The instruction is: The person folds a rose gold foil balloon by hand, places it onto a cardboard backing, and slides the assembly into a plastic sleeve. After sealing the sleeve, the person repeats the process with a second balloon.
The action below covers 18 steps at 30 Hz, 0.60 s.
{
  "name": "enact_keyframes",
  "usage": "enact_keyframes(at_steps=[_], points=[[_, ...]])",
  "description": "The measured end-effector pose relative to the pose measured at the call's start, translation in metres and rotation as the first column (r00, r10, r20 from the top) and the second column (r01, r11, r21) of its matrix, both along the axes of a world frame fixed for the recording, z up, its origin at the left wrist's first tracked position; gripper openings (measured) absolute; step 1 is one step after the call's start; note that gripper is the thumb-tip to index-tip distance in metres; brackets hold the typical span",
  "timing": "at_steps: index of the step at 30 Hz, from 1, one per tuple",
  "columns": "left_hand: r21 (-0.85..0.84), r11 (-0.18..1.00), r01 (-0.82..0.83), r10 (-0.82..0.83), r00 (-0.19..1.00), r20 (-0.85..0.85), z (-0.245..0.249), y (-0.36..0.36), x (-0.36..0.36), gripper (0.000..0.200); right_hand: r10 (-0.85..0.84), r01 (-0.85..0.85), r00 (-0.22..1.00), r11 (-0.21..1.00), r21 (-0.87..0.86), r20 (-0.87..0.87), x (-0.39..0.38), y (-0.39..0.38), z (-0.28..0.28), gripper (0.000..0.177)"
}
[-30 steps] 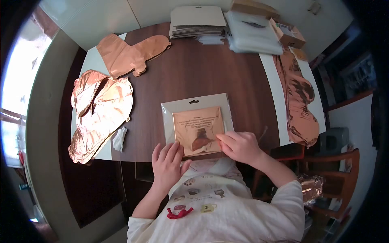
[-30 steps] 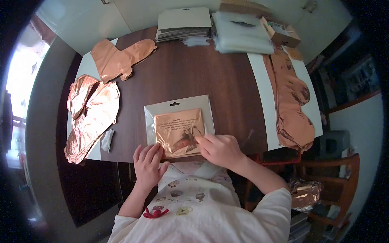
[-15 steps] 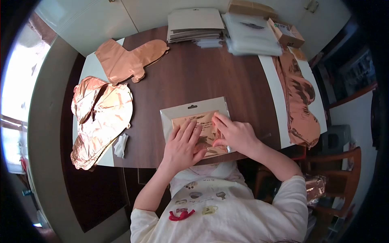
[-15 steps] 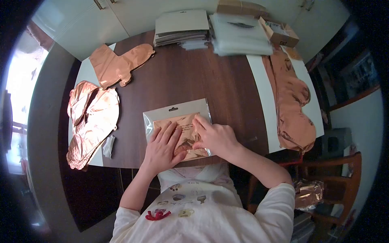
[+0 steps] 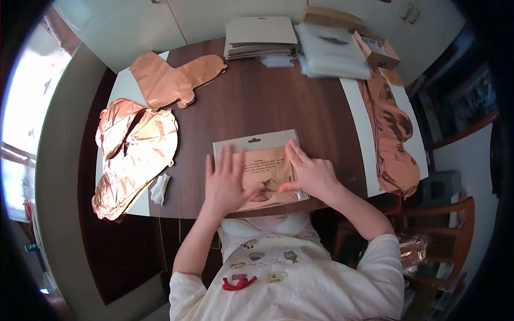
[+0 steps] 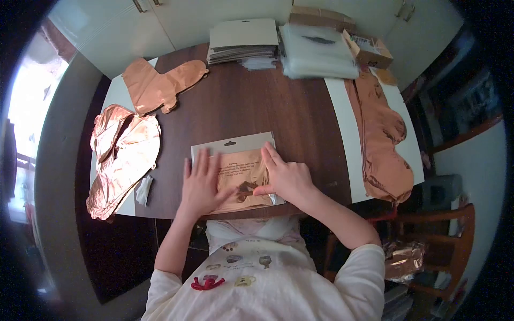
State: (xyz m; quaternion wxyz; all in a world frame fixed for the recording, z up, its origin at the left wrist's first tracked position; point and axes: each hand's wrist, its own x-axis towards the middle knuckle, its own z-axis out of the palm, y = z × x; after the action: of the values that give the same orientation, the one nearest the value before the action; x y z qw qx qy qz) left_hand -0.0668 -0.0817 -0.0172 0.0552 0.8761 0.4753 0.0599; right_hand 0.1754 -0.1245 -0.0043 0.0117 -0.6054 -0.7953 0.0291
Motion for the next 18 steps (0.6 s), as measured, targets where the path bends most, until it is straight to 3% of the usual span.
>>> enact_keyframes(at_steps=[3, 6, 12, 16, 18], points=[[0.056, 0.973, -0.223, 0.219, 0.973, 0.068, -0.010, 0.021, -0.019, 0.083, -0.068, 0.068, 0.997, 0.997, -0.023, -0.021, -0.003, -0.003, 0.001, 0.116], [0.043, 0.962, -0.271, 0.252, 0.934, 0.255, -0.013, 0.030, -0.026, 0.071, -0.104, 0.104, 0.993, 0.995, -0.002, -0.051, -0.004, -0.005, -0.002, 0.120], [-0.332, 0.921, -0.203, 0.345, 0.821, 0.454, 0.001, 0.053, -0.022, 0.055, -0.157, 0.158, 0.985, 0.987, 0.009, -0.074, -0.009, -0.012, -0.005, 0.122], [-0.383, 0.909, -0.164, 0.361, 0.769, 0.527, 0.006, 0.061, -0.014, 0.056, -0.184, 0.188, 0.979, 0.982, 0.033, -0.084, -0.011, -0.018, -0.009, 0.123], [-0.508, 0.839, -0.194, 0.462, 0.746, 0.479, 0.010, 0.067, -0.012, 0.057, -0.194, 0.197, 0.978, 0.980, 0.026, -0.081, -0.014, -0.023, -0.007, 0.124]])
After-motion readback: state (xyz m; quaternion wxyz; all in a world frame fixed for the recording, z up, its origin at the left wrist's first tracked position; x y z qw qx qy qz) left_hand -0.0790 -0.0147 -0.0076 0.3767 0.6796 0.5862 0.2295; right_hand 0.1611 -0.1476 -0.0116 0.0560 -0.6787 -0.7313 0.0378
